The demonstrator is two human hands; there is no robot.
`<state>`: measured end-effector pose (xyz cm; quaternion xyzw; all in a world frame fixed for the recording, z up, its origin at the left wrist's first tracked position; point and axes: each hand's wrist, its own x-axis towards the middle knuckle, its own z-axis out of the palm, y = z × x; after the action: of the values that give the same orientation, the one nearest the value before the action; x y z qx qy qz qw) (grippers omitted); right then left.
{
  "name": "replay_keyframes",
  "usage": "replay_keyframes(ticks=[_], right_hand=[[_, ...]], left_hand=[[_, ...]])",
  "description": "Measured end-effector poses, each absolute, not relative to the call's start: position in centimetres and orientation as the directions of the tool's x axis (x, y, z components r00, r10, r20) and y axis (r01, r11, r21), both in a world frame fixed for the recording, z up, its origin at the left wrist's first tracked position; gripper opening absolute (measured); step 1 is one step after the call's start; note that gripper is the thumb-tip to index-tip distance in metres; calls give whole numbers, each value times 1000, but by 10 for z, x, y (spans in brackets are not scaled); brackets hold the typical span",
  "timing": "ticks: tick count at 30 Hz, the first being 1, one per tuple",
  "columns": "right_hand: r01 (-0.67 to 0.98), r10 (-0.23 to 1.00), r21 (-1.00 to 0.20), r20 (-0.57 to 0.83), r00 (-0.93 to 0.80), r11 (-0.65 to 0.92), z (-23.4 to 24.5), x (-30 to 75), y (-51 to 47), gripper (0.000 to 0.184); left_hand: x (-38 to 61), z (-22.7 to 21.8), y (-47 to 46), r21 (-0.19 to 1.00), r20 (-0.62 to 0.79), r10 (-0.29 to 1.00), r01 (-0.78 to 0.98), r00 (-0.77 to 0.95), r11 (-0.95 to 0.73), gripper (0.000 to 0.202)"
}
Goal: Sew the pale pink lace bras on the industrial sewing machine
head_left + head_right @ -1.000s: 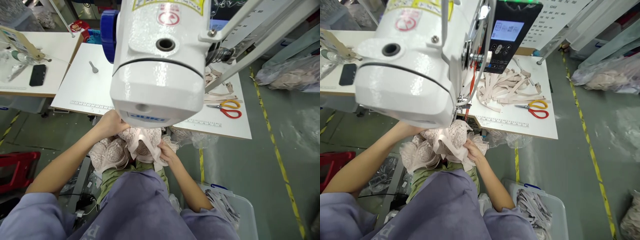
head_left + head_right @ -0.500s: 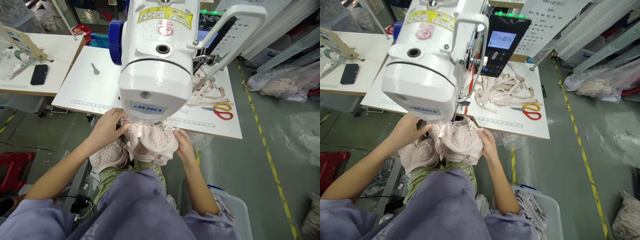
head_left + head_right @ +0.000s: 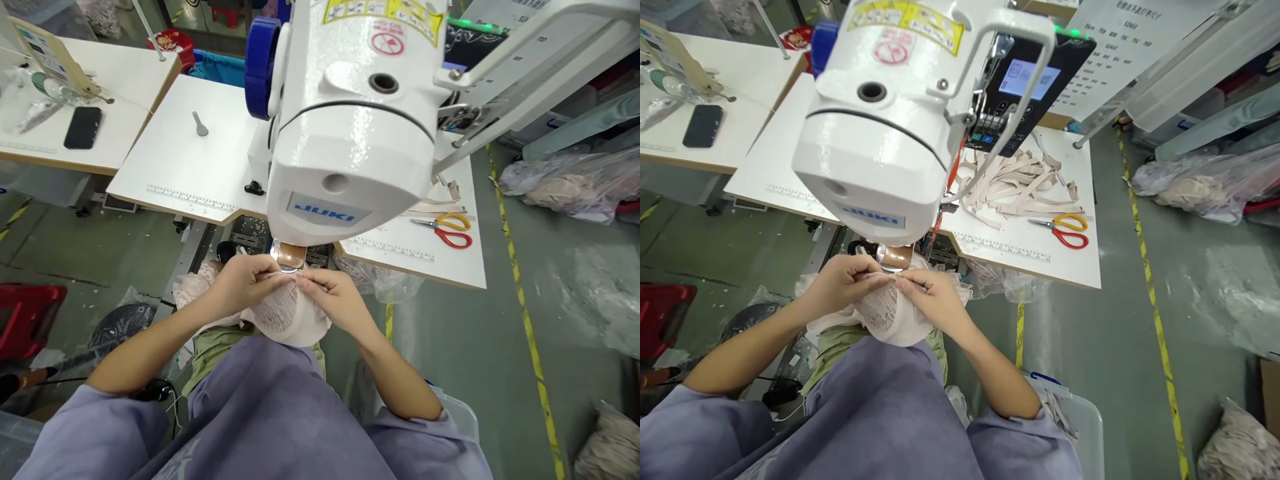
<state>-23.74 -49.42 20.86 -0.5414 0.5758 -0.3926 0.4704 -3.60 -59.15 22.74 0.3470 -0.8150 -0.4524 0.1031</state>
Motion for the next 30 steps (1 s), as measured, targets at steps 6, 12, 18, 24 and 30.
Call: replay_keyframes(ticks=[6, 12, 18, 24, 30], right_hand=[[-340, -976, -918, -165, -141, 204, 189, -243, -525, 57], [-166, -961, -949, -253, -113, 269, 177, -250, -536, 57], [-148, -976, -974, -148, -161, 172, 175, -254, -544, 38], [-170, -965, -961, -185, -188, 217, 180, -253, -544, 36], [-165, -973, -973, -130, -189, 162, 170, -253, -542, 33]], left_hand=[[-50, 213, -611, 825, -51, -843, -498, -536, 267, 22], [-57, 201, -628, 833, 61, -865, -452, -498, 319, 9], [-59, 193, -635, 792, 126, -872, -482, -473, 376, 5], [-60, 194, -635, 771, 132, -867, -500, -480, 394, 6], [-57, 192, -636, 768, 128, -857, -497, -499, 403, 4]])
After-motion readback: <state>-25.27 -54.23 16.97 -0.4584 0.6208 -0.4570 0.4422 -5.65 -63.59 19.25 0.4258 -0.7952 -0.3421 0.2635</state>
